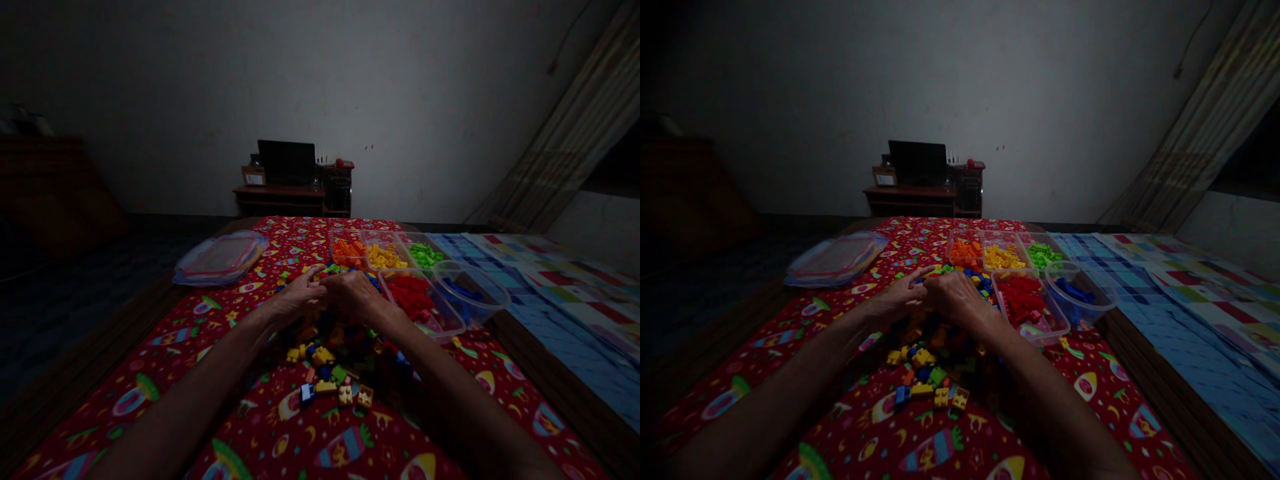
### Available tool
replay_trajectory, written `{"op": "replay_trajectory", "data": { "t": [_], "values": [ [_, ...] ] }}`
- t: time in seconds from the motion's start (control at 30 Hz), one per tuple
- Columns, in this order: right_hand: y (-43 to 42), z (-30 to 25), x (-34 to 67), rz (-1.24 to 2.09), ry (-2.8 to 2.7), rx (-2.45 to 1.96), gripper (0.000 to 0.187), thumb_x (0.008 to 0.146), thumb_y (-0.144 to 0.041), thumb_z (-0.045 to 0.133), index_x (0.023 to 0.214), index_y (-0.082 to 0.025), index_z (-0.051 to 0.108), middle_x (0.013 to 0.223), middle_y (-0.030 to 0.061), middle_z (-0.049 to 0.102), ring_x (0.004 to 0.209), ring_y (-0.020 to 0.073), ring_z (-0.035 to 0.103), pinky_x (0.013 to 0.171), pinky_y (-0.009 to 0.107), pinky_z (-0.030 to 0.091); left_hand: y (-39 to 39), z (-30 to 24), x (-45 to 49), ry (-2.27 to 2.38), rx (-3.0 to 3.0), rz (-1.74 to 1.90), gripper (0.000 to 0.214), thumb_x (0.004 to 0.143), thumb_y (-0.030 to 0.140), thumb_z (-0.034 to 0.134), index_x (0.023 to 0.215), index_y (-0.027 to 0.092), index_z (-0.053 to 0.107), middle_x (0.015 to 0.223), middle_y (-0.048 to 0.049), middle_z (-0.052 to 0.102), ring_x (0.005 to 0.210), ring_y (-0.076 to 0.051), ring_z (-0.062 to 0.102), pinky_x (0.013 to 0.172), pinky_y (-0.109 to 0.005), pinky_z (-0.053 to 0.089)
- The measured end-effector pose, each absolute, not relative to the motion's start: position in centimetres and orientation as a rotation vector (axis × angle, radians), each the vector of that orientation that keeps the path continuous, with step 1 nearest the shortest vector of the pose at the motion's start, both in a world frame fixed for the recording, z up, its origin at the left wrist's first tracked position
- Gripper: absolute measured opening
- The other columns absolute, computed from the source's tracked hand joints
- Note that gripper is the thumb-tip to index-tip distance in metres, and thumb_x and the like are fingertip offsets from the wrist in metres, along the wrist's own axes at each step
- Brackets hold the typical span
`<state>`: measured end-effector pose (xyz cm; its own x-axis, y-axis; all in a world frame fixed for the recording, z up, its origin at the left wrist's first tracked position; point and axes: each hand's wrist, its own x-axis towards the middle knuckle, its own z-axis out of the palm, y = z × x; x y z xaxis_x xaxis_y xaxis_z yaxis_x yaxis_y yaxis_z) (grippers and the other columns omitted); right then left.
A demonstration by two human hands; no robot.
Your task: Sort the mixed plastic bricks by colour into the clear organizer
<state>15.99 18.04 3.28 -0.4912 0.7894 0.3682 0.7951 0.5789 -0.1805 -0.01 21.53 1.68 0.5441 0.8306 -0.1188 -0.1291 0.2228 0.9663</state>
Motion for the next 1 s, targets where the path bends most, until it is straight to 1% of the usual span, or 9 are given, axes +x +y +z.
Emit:
{"op": "replay_trajectory", "data": {
  "t": [0.1, 0.17, 0.3, 0.37, 0.5, 0.63, 0.73, 0.87, 1.0],
  "values": [
    [18.7, 3.7, 17.4, -0.016, -2.338, -1.276, 0.018, 0.086, -0.016, 0.050, 0.084, -0.014, 0.068, 0.065, 0.0021, 0.062, 0.052, 0.0078, 0.044, 0.052, 0.022, 0.024, 21.8, 2.2, -0.5, 0.735, 1.200, 0.761, 0.082, 0.068, 0.034, 0.077, 0.137, 0.019, 0.034, 0.102, -0.0101, 0.067, 0.084, -0.019, 0.068, 0.080, -0.034, 0.055],
    [19.7, 4.4, 19.2, -0.079, -2.234, -1.336, 0.021, 0.087, -0.019, 0.049, 0.079, -0.013, 0.068, 0.063, 0.0018, 0.062, 0.052, 0.0076, 0.045, 0.052, 0.022, 0.024, 22.4, 2.7, -1.1, 0.764, 1.316, 0.825, 0.071, 0.073, 0.041, 0.072, 0.133, 0.017, 0.041, 0.107, -0.0139, 0.065, 0.086, -0.022, 0.068, 0.082, -0.039, 0.054],
    [22.8, 6.1, 23.9, -0.237, -2.027, -1.567, 0.022, 0.085, -0.025, 0.053, 0.081, -0.013, 0.071, 0.066, 0.0051, 0.064, 0.057, 0.0115, 0.051, 0.055, 0.023, 0.029, 24.4, 3.1, -2.9, 0.934, 1.599, 0.997, 0.052, 0.075, 0.046, 0.065, 0.114, 0.014, 0.058, 0.109, -0.0128, 0.065, 0.092, -0.024, 0.066, 0.082, -0.039, 0.054],
    [24.0, 6.8, 25.8, -0.261, -1.959, -1.696, 0.024, 0.084, -0.028, 0.055, 0.092, -0.012, 0.071, 0.075, 0.0095, 0.068, 0.065, 0.0159, 0.057, 0.059, 0.024, 0.035, 25.6, 2.7, -3.8, 1.047, 1.701, 1.037, 0.049, 0.074, 0.047, 0.062, 0.109, 0.013, 0.061, 0.105, -0.0113, 0.067, 0.093, -0.025, 0.066, 0.079, -0.039, 0.054],
    [23.8, 7.1, 26.3, -0.346, -1.955, -1.735, 0.036, 0.084, -0.032, 0.058, 0.113, -0.011, 0.064, 0.093, 0.0156, 0.069, 0.082, 0.0217, 0.061, 0.071, 0.028, 0.041, 27.3, 1.0, -5.1, 1.282, 2.028, 1.049, 0.037, 0.075, 0.040, 0.057, 0.100, 0.015, 0.068, 0.103, -0.0087, 0.070, 0.099, -0.026, 0.063, 0.087, -0.037, 0.050],
    [21.6, 6.0, 22.4, -0.253, -2.126, -1.652, 0.023, 0.089, -0.028, 0.050, 0.097, -0.017, 0.068, 0.077, 0.0086, 0.068, 0.067, 0.0161, 0.058, 0.063, 0.025, 0.037, 27.9, -0.1, -5.6, 1.360, 2.225, 0.823, 0.033, 0.073, 0.029, 0.054, 0.099, 0.017, 0.070, 0.099, -0.0068, 0.072, 0.093, -0.024, 0.065, 0.083, -0.033, 0.050],
    [20.5, 4.4, 19.2, -0.193, -2.274, -1.604, 0.022, 0.089, -0.020, 0.045, 0.088, -0.017, 0.067, 0.072, 0.0068, 0.065, 0.063, 0.0145, 0.055, 0.060, 0.025, 0.036, 27.9, -0.2, -5.5, 1.310, 2.302, 0.629, 0.034, 0.069, 0.025, 0.054, 0.097, 0.016, 0.071, 0.096, -0.0070, 0.072, 0.089, -0.024, 0.066, 0.079, -0.030, 0.051],
    [19.4, 1.4, 17.5, -0.220, -2.364, -1.446, 0.022, 0.086, -0.009, 0.044, 0.095, -0.016, 0.063, 0.089, 0.0091, 0.064, 0.082, 0.0177, 0.056, 0.075, 0.028, 0.042, 27.5, -0.3, -5.2, 1.306, 2.438, 0.474, 0.035, 0.065, 0.022, 0.054, 0.095, 0.017, 0.072, 0.094, -0.0062, 0.071, 0.086, -0.023, 0.065, 0.075, -0.027, 0.049],
    [18.8, -0.3, 17.8, -0.244, -2.329, -1.265, 0.024, 0.087, -0.009, 0.046, 0.107, -0.018, 0.057, 0.106, 0.0094, 0.060, 0.099, 0.0185, 0.050, 0.089, 0.032, 0.039, 27.1, -0.7, -5.0, 1.337, 2.545, 0.407, 0.033, 0.066, 0.018, 0.052, 0.091, 0.019, 0.073, 0.091, -0.0053, 0.071, 0.085, -0.022, 0.064, 0.073, -0.026, 0.047]
  ]
}}
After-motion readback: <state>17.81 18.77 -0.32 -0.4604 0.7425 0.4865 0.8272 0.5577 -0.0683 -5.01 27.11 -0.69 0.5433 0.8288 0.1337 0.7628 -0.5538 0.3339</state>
